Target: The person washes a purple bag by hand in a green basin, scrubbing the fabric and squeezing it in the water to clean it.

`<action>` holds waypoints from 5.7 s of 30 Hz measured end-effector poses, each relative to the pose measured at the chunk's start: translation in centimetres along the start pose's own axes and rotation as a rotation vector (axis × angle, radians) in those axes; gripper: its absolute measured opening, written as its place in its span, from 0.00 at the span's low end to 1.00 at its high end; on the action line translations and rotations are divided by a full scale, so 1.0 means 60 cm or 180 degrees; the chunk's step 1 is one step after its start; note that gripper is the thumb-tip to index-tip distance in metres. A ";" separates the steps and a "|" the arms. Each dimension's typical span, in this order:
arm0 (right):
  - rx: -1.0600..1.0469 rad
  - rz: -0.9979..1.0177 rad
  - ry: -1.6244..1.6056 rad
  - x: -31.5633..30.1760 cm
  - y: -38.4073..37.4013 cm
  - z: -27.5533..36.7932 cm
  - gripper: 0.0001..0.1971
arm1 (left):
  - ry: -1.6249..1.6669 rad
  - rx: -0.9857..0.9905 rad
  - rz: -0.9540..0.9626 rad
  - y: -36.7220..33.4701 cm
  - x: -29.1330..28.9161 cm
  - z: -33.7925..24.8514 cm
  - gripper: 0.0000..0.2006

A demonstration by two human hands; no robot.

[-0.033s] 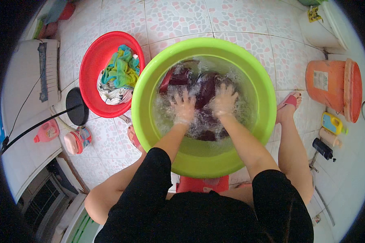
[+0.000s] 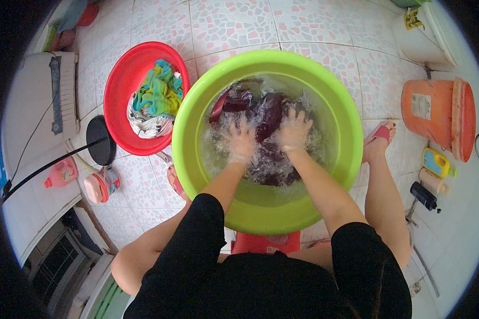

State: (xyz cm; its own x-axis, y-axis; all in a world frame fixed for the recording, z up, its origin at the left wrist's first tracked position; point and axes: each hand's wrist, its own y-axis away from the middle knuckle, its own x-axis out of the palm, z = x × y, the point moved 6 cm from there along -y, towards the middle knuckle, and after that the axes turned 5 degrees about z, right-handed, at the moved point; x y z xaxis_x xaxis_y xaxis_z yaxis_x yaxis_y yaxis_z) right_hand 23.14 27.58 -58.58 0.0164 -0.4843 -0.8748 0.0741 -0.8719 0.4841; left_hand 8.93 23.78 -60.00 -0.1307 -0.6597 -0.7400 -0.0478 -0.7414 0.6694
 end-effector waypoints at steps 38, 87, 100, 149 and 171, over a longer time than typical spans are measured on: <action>-0.1429 -0.0416 -0.2530 -0.524 0.815 0.013 0.32 | 0.5799 0.1068 -0.0529 0.900 -0.364 0.139 0.17; -0.2292 -0.0912 -0.4701 -0.654 0.704 0.085 0.15 | 0.3836 0.2003 -0.1895 0.799 -0.438 0.220 0.48; -0.3058 0.0158 -0.5745 -0.731 0.718 0.137 0.14 | 0.3328 0.3572 -0.1784 0.853 -0.534 0.081 0.58; -0.2462 -0.1944 -0.3365 -0.701 0.604 0.235 0.12 | 0.3855 0.2269 -0.1984 0.683 -0.479 0.113 0.26; -0.2613 -0.0086 -0.3485 -0.623 0.619 0.131 0.63 | 0.4972 0.2130 -0.2080 0.743 -0.552 0.180 0.13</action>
State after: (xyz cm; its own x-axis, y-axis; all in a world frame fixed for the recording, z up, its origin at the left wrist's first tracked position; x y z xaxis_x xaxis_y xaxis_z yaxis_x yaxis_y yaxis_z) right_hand 17.44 12.73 -7.75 -0.7559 -0.6115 -0.2338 0.6326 -0.7742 -0.0200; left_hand 0.45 13.90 -4.92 0.9943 -0.1042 0.0235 -0.1013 -0.9897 -0.1012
